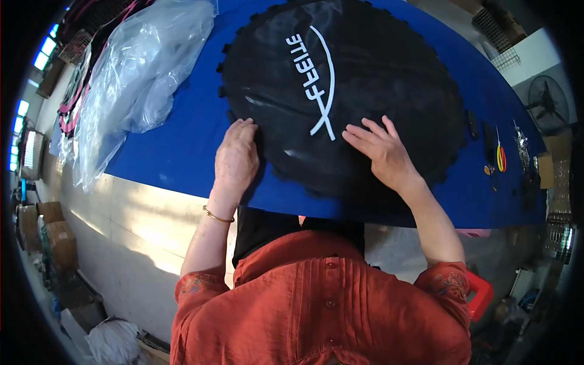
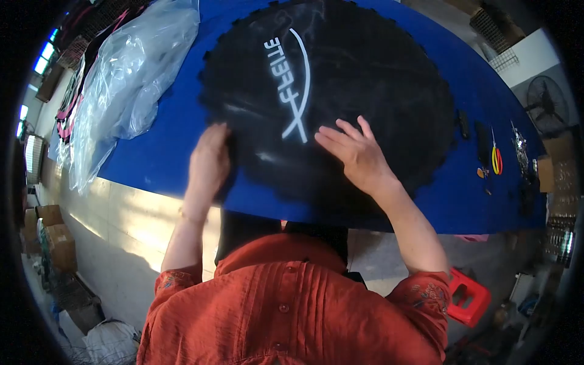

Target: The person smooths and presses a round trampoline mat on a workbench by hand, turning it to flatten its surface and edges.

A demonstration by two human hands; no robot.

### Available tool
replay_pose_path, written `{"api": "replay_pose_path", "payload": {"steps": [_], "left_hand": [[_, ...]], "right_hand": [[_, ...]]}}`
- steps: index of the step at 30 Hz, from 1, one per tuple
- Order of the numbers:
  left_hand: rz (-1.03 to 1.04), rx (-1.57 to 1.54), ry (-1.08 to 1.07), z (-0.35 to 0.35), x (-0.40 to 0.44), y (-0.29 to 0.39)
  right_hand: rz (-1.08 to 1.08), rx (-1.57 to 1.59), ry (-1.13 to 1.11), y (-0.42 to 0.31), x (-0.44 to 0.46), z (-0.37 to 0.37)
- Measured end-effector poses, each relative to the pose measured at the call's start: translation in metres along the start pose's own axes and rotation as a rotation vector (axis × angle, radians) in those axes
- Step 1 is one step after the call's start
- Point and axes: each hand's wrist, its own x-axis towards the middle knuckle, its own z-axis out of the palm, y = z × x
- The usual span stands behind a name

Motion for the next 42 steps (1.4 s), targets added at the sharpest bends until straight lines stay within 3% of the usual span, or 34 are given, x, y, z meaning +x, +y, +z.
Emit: {"api": "replay_pose_path", "payload": {"steps": [8, 17, 24, 34, 42], "left_hand": [[-0.144, 0.288, -0.148, 0.008, -0.032, 0.031], [-0.164, 0.166, -0.152, 0.004, -0.029, 0.033], [-0.180, 0.138, -0.137, 0.001, -0.025, 0.036], [-0.117, 0.075, -0.068, 0.007, -0.030, 0.030], [-0.101, 0.078, -0.038, 0.013, -0.032, 0.025]], "right_hand": [[-0.174, 0.144, 0.039, -0.014, 0.055, 0.011], [-0.452, 0.117, 0.026, -0.028, 0.172, 0.045], [-0.403, 0.087, 0.032, -0.043, 0.233, 0.072], [-0.425, 0.160, 0.035, -0.044, 0.147, 0.048], [-0.207, 0.113, -0.077, -0.073, 0.042, 0.008]]}}
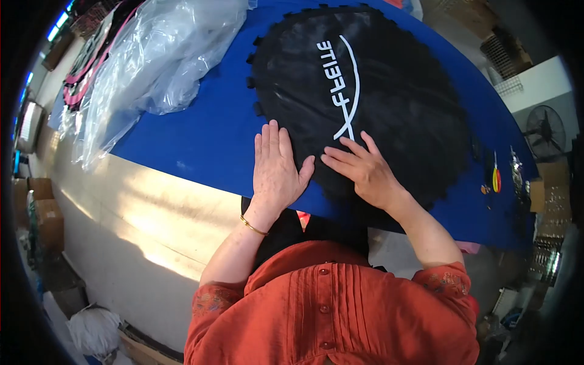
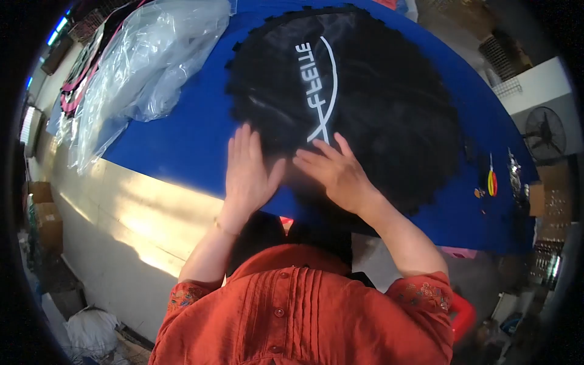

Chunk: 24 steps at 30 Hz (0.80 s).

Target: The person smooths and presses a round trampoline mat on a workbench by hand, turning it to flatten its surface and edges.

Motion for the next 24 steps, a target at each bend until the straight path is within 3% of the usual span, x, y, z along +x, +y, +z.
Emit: {"api": "replay_pose_path", "payload": {"steps": [5, 11, 15, 24], "left_hand": [[0.026, -0.059, 0.033, -0.001, -0.003, 0.001], [0.375, -0.215, 0.113, 0.004, -0.022, 0.004], [0.508, -0.317, -0.054, 0.014, -0.037, 0.027], [0.474, -0.181, -0.151, 0.004, -0.032, 0.040]], "right_hand": [[0.193, -0.077, -0.073, -0.034, -0.039, -0.012], [0.304, -0.087, -0.021, -0.049, -0.047, 0.000], [0.359, -0.160, 0.029, -0.043, -0.048, 0.007], [0.351, -0.107, 0.052, -0.018, -0.043, 0.009]]}}
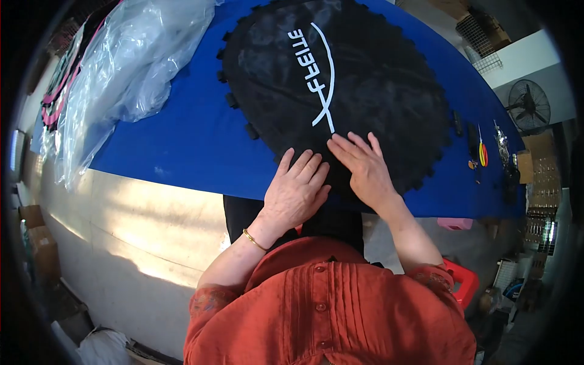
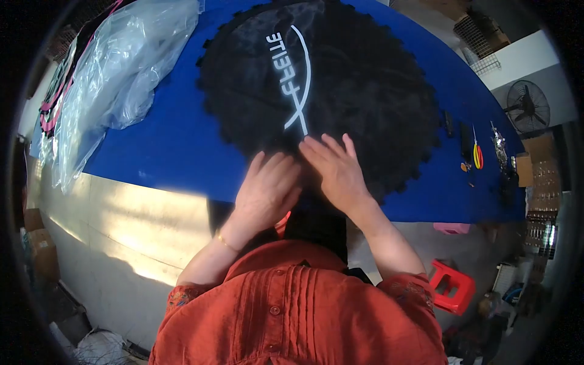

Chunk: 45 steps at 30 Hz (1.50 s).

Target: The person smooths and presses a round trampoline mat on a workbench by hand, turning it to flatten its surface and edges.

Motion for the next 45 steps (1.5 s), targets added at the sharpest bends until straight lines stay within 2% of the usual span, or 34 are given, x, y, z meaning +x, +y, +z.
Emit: {"api": "replay_pose_path", "payload": {"steps": [6, 15, 24, 31, 34, 37, 45], "left_hand": [[-0.021, 0.023, -0.071, -0.006, 0.004, 0.007], [-0.011, 0.092, -0.104, -0.002, 0.006, 0.007], [-0.004, 0.100, -0.060, 0.001, 0.004, 0.007], [-0.003, 0.061, -0.008, 0.003, 0.003, 0.007], [0.020, 0.024, 0.046, 0.005, -0.001, 0.003], [0.019, 0.009, 0.049, 0.002, -0.001, 0.004], [0.010, 0.060, -0.013, 0.001, 0.002, 0.005]], "right_hand": [[-0.038, 0.076, 0.028, -0.007, -0.022, 0.004], [0.002, 0.104, 0.188, 0.009, 0.000, 0.015], [-0.032, 0.094, 0.082, -0.004, -0.033, -0.001], [-0.108, 0.172, 0.188, -0.007, -0.008, 0.010], [-0.109, 0.169, 0.166, -0.006, -0.006, 0.010], [-0.090, 0.123, 0.098, -0.007, -0.015, 0.002], [-0.031, 0.100, 0.116, -0.008, -0.027, 0.003]]}}
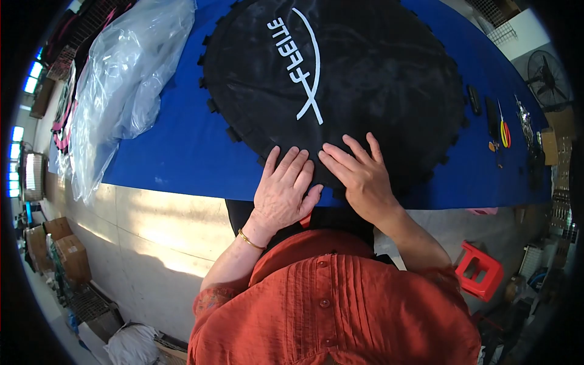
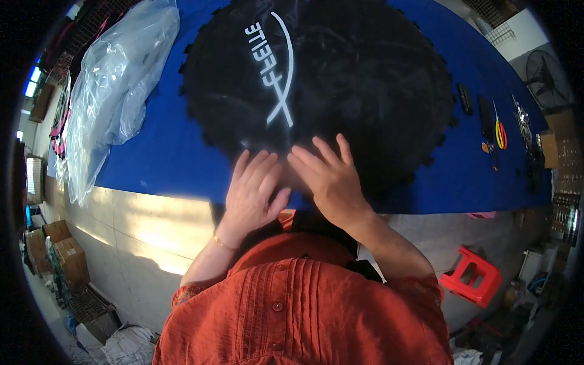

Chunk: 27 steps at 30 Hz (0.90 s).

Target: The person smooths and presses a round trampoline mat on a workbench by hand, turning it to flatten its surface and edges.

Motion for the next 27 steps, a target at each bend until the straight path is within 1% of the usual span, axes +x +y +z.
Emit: {"api": "replay_pose_path", "payload": {"steps": [5, 9, 13, 15, 19, 24, 27], "left_hand": [[0.009, 0.028, -0.021, -0.003, 0.003, 0.004], [-0.020, 0.009, -0.034, -0.003, 0.004, 0.005], [-0.018, 0.017, -0.037, -0.002, 0.003, 0.005], [-0.017, 0.032, -0.039, -0.002, 0.003, 0.004], [-0.014, 0.045, -0.044, -0.003, 0.006, 0.005], [-0.020, 0.033, -0.038, -0.003, 0.005, 0.005], [-0.023, 0.034, -0.043, -0.002, 0.005, 0.005]], "right_hand": [[-0.015, 0.019, 0.083, 0.004, 0.015, 0.010], [0.003, -0.030, 0.102, 0.013, 0.014, 0.011], [0.126, -0.145, 0.142, 0.037, 0.008, 0.004], [0.199, -0.227, 0.127, 0.055, 0.006, 0.002], [0.304, -0.268, 0.095, 0.082, 0.007, -0.007], [0.299, -0.247, 0.153, 0.102, 0.027, 0.005], [0.314, -0.245, 0.165, 0.101, 0.042, 0.012]]}}
